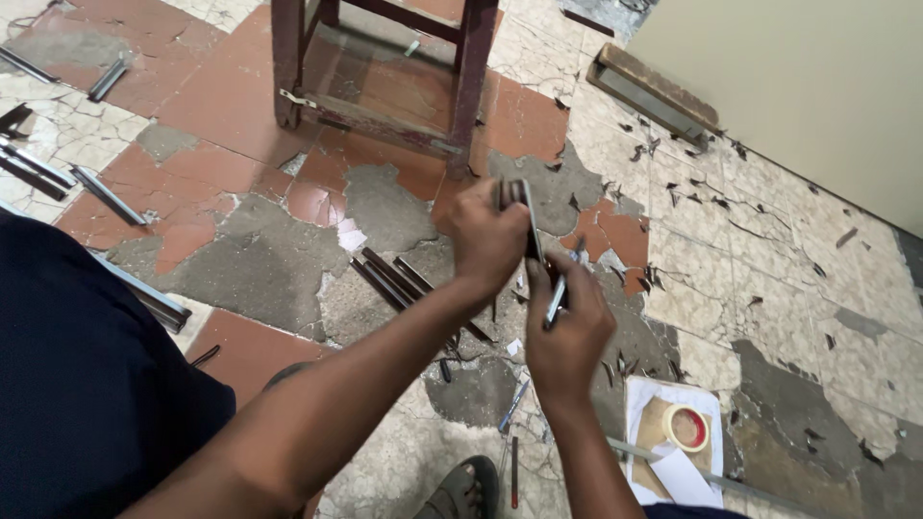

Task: The person uses a file to smooth the edges of metal rods clamped to a wooden board, then sits on the floor to mark multiple rods with a black marker. The rods are handled one at a time and placed on the floor as they are marked.

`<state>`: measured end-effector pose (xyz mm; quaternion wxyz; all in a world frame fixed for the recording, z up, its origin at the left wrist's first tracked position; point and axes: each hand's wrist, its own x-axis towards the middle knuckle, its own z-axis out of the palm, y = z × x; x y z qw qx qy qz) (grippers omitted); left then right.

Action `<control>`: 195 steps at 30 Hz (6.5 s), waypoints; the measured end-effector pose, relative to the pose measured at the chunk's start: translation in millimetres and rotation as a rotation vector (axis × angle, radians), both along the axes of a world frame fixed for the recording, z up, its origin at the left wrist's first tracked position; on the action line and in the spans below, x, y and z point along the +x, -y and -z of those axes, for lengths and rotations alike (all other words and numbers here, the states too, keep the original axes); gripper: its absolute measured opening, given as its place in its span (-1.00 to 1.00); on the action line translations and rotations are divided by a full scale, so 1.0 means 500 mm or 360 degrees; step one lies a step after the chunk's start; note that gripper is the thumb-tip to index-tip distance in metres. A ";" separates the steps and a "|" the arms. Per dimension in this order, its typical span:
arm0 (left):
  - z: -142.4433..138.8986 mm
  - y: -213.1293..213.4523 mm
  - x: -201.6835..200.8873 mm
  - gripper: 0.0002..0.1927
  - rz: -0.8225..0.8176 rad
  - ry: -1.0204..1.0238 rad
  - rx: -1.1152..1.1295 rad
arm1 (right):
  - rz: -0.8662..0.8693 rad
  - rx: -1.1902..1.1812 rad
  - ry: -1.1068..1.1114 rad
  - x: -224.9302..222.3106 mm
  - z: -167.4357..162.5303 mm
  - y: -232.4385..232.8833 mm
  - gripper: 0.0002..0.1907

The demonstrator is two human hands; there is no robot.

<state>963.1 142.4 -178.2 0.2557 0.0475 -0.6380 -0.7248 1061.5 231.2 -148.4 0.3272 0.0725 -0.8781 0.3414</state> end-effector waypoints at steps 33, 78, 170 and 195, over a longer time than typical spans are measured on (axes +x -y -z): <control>-0.029 -0.057 -0.029 -0.84 0.0283 -0.0562 0.0474 | 0.0163 0.0379 -0.0381 -0.068 -0.031 -0.018 -0.83; -0.017 0.031 -0.060 -0.87 0.0585 -0.1305 -0.1774 | -0.0125 -0.0869 0.1202 -0.041 0.013 -0.200 -0.71; 0.001 0.062 0.028 -0.96 0.0417 -0.0705 -0.1837 | -0.0002 -0.1286 0.0310 0.002 -0.053 -0.156 -0.75; -0.019 0.052 0.012 -0.86 0.0330 -0.0554 -0.1883 | 0.0050 -0.0413 -0.0053 0.016 -0.065 -0.160 -0.83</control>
